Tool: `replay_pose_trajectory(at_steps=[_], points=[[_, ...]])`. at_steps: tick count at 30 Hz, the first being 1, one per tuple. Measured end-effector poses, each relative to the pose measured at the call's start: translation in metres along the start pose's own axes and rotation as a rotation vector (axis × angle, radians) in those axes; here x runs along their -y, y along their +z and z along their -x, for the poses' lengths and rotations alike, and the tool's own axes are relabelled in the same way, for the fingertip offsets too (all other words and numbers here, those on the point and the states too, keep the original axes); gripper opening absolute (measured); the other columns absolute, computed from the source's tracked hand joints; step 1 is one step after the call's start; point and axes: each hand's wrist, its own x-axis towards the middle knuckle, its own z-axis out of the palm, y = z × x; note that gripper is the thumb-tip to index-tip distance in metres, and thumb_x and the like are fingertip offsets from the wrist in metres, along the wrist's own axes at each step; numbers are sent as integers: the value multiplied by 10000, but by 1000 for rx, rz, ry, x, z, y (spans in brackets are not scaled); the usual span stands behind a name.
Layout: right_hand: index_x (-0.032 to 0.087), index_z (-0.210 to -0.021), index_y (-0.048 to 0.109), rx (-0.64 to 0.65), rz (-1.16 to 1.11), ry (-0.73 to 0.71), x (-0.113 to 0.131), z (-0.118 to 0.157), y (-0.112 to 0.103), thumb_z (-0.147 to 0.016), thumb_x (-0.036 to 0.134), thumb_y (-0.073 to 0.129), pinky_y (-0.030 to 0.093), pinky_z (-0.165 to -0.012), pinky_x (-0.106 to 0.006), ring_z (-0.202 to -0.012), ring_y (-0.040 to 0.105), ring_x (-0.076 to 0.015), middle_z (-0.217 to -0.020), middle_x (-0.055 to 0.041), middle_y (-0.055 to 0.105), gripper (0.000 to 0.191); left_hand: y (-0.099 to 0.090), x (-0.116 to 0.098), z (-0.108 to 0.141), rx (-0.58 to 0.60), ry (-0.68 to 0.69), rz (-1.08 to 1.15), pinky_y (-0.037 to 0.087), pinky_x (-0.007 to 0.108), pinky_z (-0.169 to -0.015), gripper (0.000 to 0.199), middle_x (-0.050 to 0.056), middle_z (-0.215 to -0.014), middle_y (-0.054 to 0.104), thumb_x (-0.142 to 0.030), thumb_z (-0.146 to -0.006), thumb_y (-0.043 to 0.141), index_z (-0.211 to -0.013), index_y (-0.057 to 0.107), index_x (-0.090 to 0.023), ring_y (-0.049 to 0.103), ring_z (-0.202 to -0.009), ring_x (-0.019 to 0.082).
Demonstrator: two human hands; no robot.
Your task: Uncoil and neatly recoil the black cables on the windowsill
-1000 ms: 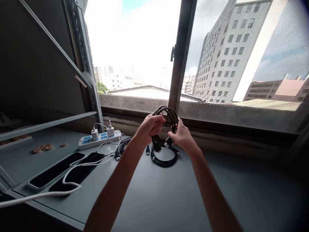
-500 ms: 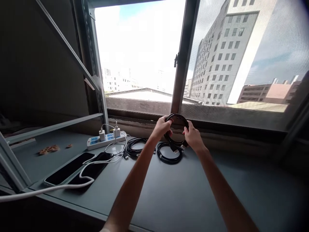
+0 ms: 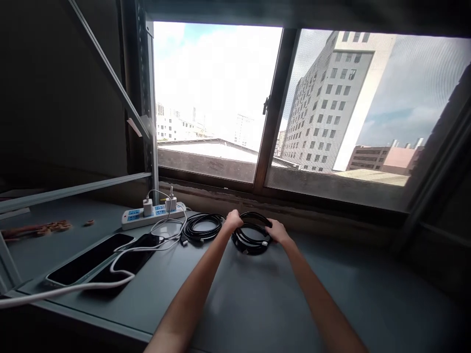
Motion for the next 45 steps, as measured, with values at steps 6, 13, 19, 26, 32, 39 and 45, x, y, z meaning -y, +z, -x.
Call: replay_pose_trajectory(at_steps=[6, 13, 19, 26, 32, 39, 45], points=[[181, -1170, 516, -104, 25, 5, -4, -4, 27, -880, 308, 498, 472, -835, -396, -981, 556, -185, -1140, -79, 549, 317, 7, 4, 1, -65, -32, -199, 477, 397, -826, 310, 88, -1122, 532, -310, -857, 546, -1122, 522, -150, 542, -991, 209], [189, -1220, 490, -181, 12, -73, -11, -7, 31, -865, 294, 525, 451, -872, -422, -1033, 538, -203, -1188, -85, 531, 372, 9, -10, 4, -57, -41, -363, 479, 394, -822, 324, 91, -1124, 530, -309, -855, 550, -1132, 516, -146, 544, -989, 210], [170, -1146, 558, -292, -36, -114, -7, -1, 30, -909, 314, 435, 461, -840, -388, -972, 567, -176, -1109, -78, 585, 304, 23, -21, 17, -80, -63, -470, 384, 505, -936, 407, 116, -1280, 429, -324, -852, 546, -1213, 467, -153, 437, -1148, 273], [206, -885, 707, -436, -242, -116, 12, 1, -10, -808, 269, 515, 488, -698, -275, -835, 605, -175, -973, -51, 649, 216, 10, -37, 26, 23, -8, -469, 197, 521, -1038, 686, 208, -1410, 276, -426, -832, 507, -1373, 273, -75, 152, -1324, 367], [147, -1077, 622, -626, -595, -147, 16, 23, -99, -850, 447, 319, 503, -492, -204, -703, 606, -126, -892, -66, 650, 483, -4, -56, 38, 17, 88, -412, 124, 504, -1054, 790, 170, -1472, 115, -579, -832, 327, -1426, 112, -105, 9, -1338, 377], [136, -1032, 635, -610, -658, -102, 18, 50, -136, -858, 441, 313, 427, -416, -133, -545, 574, -68, -791, -56, 645, 476, 32, -43, 30, 73, 4, -402, -2, 603, -1026, 1010, 191, -1469, 15, -725, -750, 288, -1414, -30, -34, -66, -1331, 386], [113, -759, 686, 0, -268, 48, 20, 27, -74, -730, 259, 633, 490, -496, -212, -528, 624, -129, -651, -49, 674, 159, 39, -25, 18, 241, -17, -453, 40, 637, -1011, 1158, 167, -1458, -60, -824, -605, 394, -1429, 9, -108, -73, -1329, 388]])
